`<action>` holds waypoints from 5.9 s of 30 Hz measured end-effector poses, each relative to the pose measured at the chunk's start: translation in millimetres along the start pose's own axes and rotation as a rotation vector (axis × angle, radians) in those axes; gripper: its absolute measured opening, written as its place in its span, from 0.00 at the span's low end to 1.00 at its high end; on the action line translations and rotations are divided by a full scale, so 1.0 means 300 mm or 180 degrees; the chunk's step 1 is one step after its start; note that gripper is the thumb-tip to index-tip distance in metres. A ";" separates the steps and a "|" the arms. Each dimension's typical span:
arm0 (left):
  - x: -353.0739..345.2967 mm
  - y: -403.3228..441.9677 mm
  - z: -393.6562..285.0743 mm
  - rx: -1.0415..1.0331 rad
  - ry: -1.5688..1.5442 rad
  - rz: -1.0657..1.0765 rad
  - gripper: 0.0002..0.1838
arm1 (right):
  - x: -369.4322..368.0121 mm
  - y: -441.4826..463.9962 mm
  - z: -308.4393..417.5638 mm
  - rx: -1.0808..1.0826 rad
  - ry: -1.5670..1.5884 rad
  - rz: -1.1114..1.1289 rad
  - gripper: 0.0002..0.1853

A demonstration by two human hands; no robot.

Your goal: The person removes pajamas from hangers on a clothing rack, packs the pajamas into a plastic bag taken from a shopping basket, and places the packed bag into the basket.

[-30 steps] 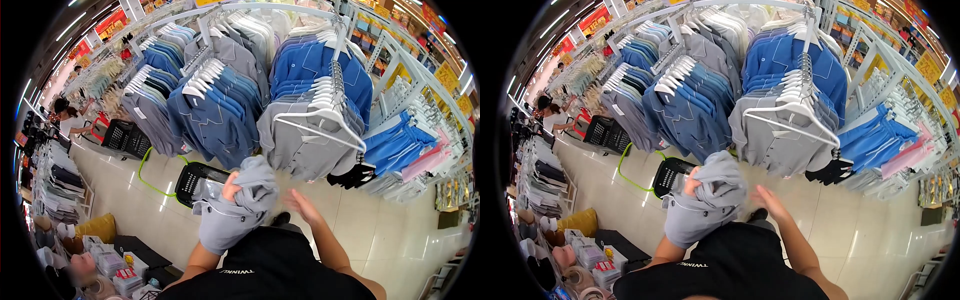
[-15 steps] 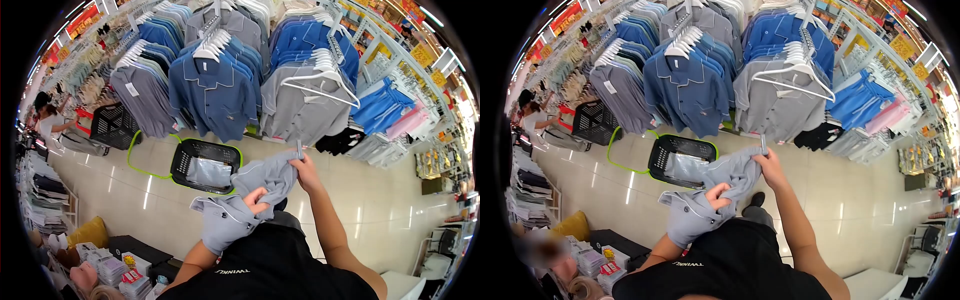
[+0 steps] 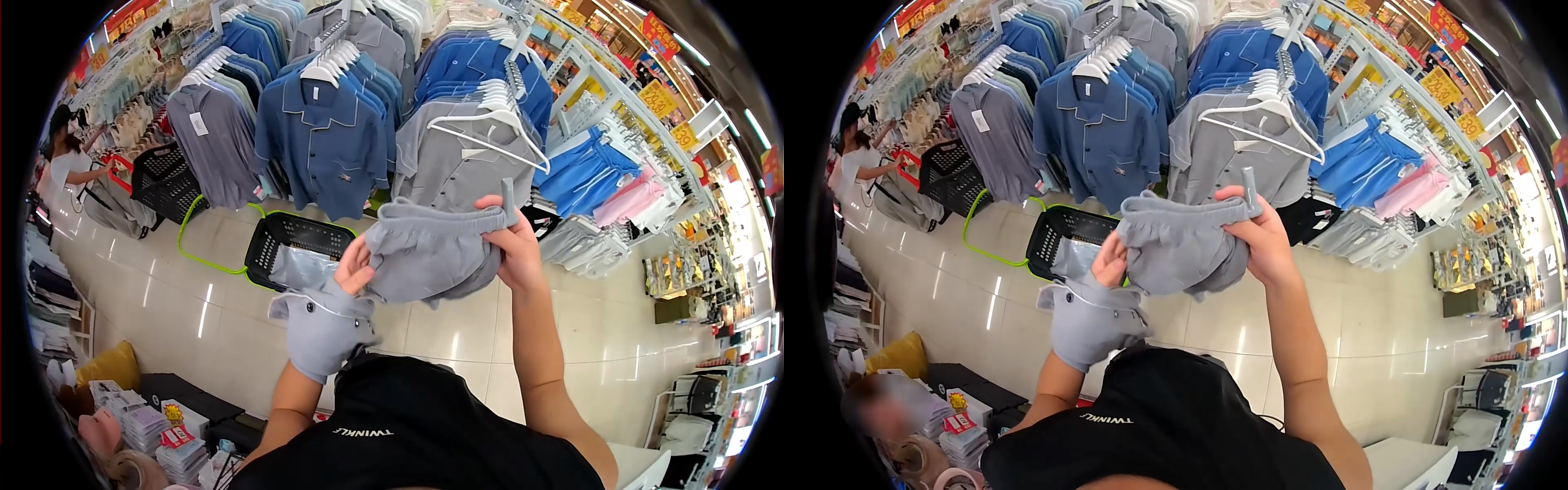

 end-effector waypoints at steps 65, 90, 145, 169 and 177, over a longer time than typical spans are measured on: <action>-0.008 -0.033 0.256 0.0924 -0.0197 -0.1438 0.15 | -0.108 -0.381 -0.551 0.0331 -0.3617 0.0852 0.38; -0.191 -0.243 0.069 0.2422 -0.1025 -0.0024 0.13 | -0.455 -0.215 -1.089 -0.2937 0.1570 0.0846 0.24; 0.843 -0.485 0.053 -0.0125 -0.2579 -0.3402 0.48 | -0.260 0.643 -3.749 -0.0050 -0.6406 0.4320 0.10; 0.617 -0.666 -0.161 -0.0714 -0.2051 -0.2530 0.30 | -0.568 0.963 -1.053 -0.1139 -0.1852 0.1571 0.03; 0.536 -0.401 -0.158 0.0492 -0.1159 -0.2849 0.39 | -0.474 0.681 -0.084 0.0046 0.0873 0.0986 0.30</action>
Point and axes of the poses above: each hand's wrist, its own y-axis towards the middle knuckle, its own x-axis out of the back of the hand, z = x × y, the point moved 2 cm from there along y, towards the middle knuckle, and after that the axes turned 15 degrees about -y, right-handed, at the moved point
